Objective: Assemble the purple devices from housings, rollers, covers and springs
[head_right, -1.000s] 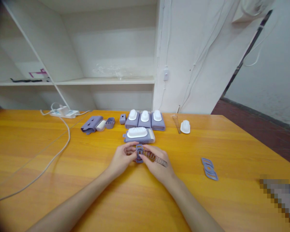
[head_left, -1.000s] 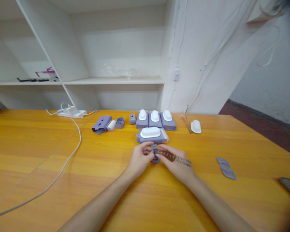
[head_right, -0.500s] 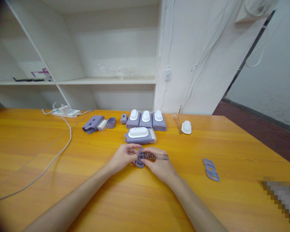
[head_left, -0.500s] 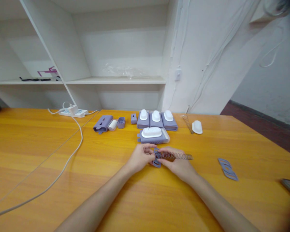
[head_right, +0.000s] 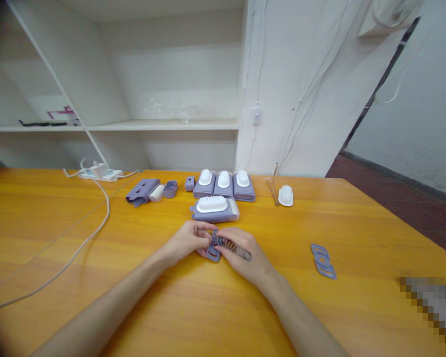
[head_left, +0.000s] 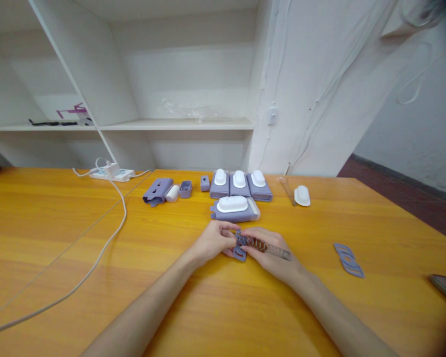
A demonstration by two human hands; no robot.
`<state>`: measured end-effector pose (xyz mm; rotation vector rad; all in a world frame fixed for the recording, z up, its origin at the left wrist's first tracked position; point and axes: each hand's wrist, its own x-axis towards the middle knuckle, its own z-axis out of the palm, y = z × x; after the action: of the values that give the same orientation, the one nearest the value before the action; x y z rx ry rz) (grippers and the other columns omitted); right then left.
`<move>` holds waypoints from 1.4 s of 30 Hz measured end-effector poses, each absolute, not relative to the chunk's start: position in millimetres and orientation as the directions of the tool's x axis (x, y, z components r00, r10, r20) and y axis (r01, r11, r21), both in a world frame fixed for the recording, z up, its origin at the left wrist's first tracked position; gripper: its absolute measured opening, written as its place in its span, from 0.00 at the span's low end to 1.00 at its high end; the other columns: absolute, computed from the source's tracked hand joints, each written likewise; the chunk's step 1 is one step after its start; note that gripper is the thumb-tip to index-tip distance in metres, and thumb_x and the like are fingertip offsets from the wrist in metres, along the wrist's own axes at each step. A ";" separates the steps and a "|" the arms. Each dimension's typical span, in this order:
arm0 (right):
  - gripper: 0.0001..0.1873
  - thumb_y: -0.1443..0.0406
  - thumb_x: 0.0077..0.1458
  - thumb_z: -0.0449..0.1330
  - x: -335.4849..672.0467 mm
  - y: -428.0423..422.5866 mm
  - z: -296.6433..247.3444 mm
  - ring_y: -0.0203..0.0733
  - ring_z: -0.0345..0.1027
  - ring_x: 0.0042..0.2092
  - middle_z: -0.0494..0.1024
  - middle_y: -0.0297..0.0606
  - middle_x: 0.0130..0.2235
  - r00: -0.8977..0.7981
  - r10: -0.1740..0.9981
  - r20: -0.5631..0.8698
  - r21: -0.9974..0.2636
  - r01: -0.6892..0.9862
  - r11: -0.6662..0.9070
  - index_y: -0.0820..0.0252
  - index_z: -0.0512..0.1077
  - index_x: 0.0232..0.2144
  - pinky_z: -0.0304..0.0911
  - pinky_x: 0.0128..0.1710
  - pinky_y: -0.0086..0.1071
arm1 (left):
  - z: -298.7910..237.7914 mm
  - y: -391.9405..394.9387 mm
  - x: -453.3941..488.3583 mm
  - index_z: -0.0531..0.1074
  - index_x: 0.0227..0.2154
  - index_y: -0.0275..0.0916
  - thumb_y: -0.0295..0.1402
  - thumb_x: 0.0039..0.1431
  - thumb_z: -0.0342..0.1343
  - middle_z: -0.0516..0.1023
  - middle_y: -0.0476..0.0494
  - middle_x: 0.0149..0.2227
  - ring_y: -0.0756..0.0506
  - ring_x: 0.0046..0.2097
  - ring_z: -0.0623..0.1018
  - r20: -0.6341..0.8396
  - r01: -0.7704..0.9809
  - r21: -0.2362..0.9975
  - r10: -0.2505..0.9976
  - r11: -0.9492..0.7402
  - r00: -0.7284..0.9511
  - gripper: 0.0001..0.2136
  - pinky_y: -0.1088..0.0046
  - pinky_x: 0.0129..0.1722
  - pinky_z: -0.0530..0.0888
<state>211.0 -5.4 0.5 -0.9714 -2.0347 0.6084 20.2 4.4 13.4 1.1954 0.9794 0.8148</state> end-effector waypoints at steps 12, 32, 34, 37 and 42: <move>0.16 0.63 0.51 0.60 209.4 -7.4 5.0 0.42 0.72 0.43 0.78 0.35 0.43 -0.358 0.812 0.461 -0.695 0.423 0.581 0.50 0.73 0.44 0.67 0.45 0.36 | 13.7 -1.6 28.9 0.68 0.43 0.31 0.35 0.42 0.64 0.77 0.42 0.31 0.47 0.28 0.78 -0.111 -0.144 0.978 0.959 0.152 0.259 0.24 0.70 0.29 0.76; 0.20 0.56 0.39 0.68 205.8 0.4 14.4 0.39 0.71 0.29 0.78 0.38 0.31 -0.049 0.997 0.052 -0.991 -0.125 0.045 0.62 0.73 0.33 0.68 0.32 0.33 | 15.1 -13.1 31.2 0.60 0.43 0.40 0.36 0.35 0.70 0.72 0.43 0.43 0.45 0.42 0.73 0.190 0.133 0.965 0.953 -0.226 0.236 0.31 0.73 0.35 0.71; 0.20 0.57 0.41 0.68 204.2 -1.6 14.3 0.40 0.72 0.31 0.79 0.39 0.33 -0.061 0.996 0.066 -0.994 -0.094 0.060 0.62 0.73 0.36 0.67 0.33 0.34 | 13.2 -13.6 32.1 0.60 0.42 0.41 0.37 0.35 0.70 0.70 0.43 0.44 0.46 0.42 0.73 0.230 0.171 0.949 0.953 -0.265 0.196 0.31 0.73 0.35 0.70; 0.21 0.58 0.41 0.68 197.4 -7.6 13.9 0.44 0.72 0.35 0.79 0.41 0.35 -0.165 0.978 0.128 -0.988 0.068 0.140 0.62 0.74 0.39 0.67 0.37 0.37 | 8.6 -14.8 33.6 0.58 0.42 0.41 0.35 0.36 0.69 0.71 0.45 0.41 0.47 0.40 0.73 0.299 0.225 0.917 0.941 -0.329 0.158 0.30 0.74 0.34 0.70; 0.21 0.61 0.45 0.64 191.1 -13.3 10.0 0.45 0.72 0.35 0.79 0.41 0.34 -0.238 0.964 0.120 -0.969 0.183 0.165 0.63 0.73 0.43 0.66 0.39 0.39 | 2.1 -14.9 34.8 0.57 0.43 0.41 0.32 0.38 0.66 0.69 0.48 0.38 0.48 0.37 0.72 0.407 0.326 0.842 0.903 -0.430 0.140 0.29 0.75 0.32 0.69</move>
<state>191.1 -13.3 10.0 -1.1284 -1.5932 1.1594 34.8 -14.9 2.1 1.8429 1.1768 1.2849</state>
